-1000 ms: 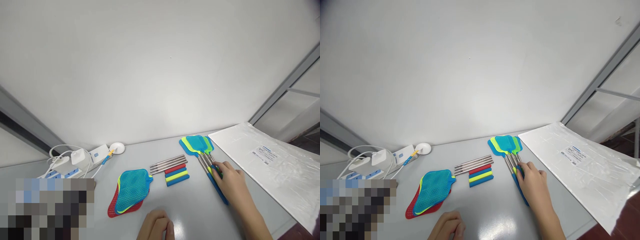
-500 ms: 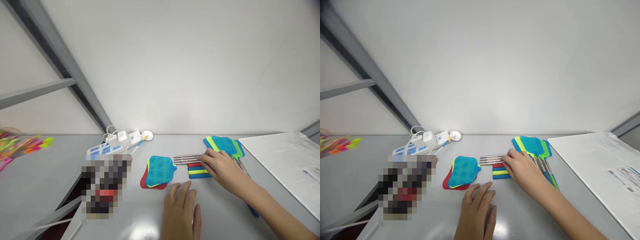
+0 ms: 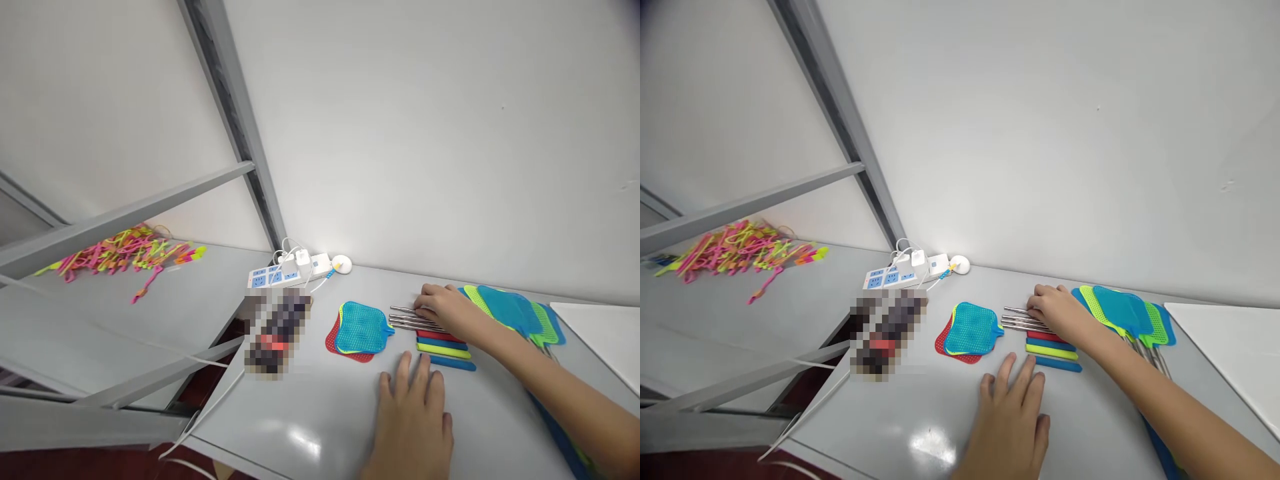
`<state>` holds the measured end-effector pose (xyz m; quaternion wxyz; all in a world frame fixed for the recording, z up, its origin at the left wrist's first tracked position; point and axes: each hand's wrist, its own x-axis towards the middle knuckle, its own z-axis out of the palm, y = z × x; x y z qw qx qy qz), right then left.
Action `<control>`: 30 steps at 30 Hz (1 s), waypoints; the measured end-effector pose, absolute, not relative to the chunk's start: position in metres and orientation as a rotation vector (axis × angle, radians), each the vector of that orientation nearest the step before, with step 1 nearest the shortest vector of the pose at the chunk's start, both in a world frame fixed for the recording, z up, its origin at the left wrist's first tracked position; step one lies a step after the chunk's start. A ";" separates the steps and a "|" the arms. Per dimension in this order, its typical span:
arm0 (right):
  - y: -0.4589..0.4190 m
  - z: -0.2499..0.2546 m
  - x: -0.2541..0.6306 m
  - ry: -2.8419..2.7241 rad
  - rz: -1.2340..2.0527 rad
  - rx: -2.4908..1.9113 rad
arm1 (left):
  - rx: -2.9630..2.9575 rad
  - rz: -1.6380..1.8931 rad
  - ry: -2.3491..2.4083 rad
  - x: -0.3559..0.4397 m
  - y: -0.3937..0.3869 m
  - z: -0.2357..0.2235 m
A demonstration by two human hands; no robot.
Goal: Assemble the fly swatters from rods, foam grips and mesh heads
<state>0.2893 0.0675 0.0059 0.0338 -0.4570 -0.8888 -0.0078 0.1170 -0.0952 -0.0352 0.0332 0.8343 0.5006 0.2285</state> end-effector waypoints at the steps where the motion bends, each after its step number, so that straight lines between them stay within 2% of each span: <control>1: 0.067 0.004 0.290 -2.723 -0.043 -1.412 | 2.550 0.729 1.524 0.116 -0.096 -0.035; 8: 0.064 0.003 0.293 -2.646 -0.129 -1.456 | 2.471 0.786 1.549 0.120 -0.098 -0.040; 14: 0.040 0.041 0.298 -2.383 -0.148 -1.589 | 2.424 0.827 1.491 0.116 -0.097 -0.042; 17: 0.005 0.074 0.298 -2.076 -0.010 -1.559 | 2.284 0.973 1.333 0.106 -0.100 -0.030; 22: -0.070 0.114 0.270 -1.510 0.245 -1.167 | 1.795 1.320 1.191 0.090 -0.111 -0.008; 25: -0.110 0.116 0.245 -1.278 0.326 -1.017 | 1.586 1.441 1.143 0.079 -0.123 -0.005; 30: -0.154 0.102 0.217 -1.244 0.540 -0.828 | 1.834 1.597 1.009 0.061 -0.145 0.006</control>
